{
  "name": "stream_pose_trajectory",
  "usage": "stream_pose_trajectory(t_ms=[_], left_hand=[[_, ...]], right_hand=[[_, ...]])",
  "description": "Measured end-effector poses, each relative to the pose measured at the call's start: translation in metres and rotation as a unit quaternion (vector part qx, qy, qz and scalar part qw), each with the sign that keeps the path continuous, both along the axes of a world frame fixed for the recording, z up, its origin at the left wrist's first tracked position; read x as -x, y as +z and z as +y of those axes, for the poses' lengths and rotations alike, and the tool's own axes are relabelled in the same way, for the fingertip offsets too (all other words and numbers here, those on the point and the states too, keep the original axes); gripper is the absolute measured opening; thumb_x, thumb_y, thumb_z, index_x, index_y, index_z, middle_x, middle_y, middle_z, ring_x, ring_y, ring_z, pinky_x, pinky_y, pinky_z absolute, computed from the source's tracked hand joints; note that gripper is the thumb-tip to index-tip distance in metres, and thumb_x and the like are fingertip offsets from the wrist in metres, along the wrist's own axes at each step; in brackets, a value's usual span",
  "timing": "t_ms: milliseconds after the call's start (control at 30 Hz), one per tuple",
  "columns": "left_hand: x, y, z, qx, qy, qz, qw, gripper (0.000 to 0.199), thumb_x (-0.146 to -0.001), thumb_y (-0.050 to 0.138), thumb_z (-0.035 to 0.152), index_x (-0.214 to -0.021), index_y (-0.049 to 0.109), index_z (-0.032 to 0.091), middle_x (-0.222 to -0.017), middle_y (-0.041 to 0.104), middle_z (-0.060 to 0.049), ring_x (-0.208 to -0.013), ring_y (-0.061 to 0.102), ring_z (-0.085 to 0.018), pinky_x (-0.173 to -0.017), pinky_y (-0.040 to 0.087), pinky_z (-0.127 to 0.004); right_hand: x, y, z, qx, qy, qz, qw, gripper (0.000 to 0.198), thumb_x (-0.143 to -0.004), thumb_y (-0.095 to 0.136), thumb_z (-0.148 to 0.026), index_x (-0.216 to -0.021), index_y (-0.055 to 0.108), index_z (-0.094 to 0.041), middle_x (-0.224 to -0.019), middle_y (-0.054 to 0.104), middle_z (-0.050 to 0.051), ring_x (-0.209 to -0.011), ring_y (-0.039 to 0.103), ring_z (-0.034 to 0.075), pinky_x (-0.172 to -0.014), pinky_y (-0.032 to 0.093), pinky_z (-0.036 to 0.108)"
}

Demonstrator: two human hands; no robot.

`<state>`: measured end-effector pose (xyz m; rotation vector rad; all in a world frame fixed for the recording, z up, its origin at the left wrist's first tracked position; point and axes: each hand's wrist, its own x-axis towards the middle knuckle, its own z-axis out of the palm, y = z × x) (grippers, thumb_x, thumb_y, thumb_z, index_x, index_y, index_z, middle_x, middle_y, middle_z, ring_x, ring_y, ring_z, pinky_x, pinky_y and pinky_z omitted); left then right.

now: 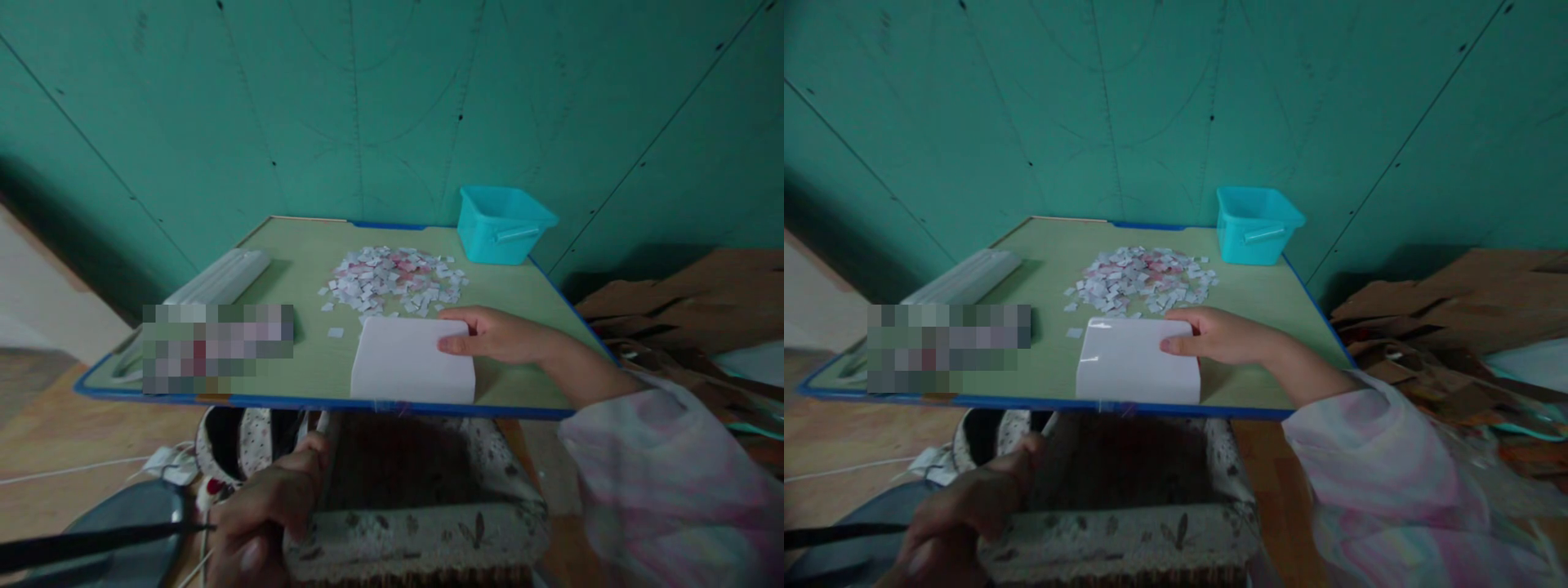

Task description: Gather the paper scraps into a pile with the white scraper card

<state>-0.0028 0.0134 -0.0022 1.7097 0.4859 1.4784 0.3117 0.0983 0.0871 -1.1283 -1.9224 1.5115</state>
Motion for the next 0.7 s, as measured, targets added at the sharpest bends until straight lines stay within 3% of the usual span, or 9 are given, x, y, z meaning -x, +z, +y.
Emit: stream_pose_trajectory(t_ms=[133,367,533,700], left_hand=[[0.002,-0.005,-0.001,-0.005,0.006,0.002,1.000,0.054,-0.101,0.054,0.061,-0.063,0.053,0.023,-0.051,0.050,0.005,-0.051,0.049,-0.014,-0.073,0.051,-0.035],[0.003,-0.013,-0.002,0.007,-0.010,-0.034,0.999,0.050,-0.102,0.054,0.059,-0.068,0.061,0.023,-0.053,0.049,0.003,-0.053,0.046,-0.016,-0.074,0.049,-0.039],[0.008,-0.025,-0.003,0.018,-0.029,-0.049,0.998,0.049,-0.102,0.051,0.064,-0.075,0.065,0.025,-0.055,0.054,0.002,-0.059,0.051,-0.018,-0.079,0.047,-0.041],[0.008,-0.016,-0.003,-0.003,-0.024,-0.038,0.999,0.053,-0.101,0.050,0.065,-0.072,0.064,0.024,-0.054,0.052,0.002,-0.056,0.050,-0.017,-0.076,0.047,-0.040]], right_hand=[[0.001,0.002,0.000,0.005,0.003,0.007,1.000,0.037,-0.086,0.079,-0.051,-0.094,0.065,-0.018,-0.087,0.068,0.001,-0.078,0.061,0.014,-0.073,0.051,0.027],[0.000,0.002,0.001,0.012,-0.023,0.009,1.000,0.041,-0.081,0.082,-0.054,-0.092,0.066,-0.018,-0.082,0.068,-0.001,-0.072,0.059,0.012,-0.065,0.047,0.025],[-0.009,0.000,0.006,-0.027,-0.141,0.038,0.989,0.043,-0.073,0.085,-0.054,-0.092,0.067,-0.020,-0.084,0.068,0.000,-0.077,0.059,0.016,-0.069,0.047,0.029],[-0.028,0.000,0.017,-0.078,-0.309,0.097,0.943,0.045,-0.074,0.083,-0.055,-0.100,0.064,-0.023,-0.096,0.071,0.003,-0.093,0.066,0.022,-0.079,0.052,0.034]])
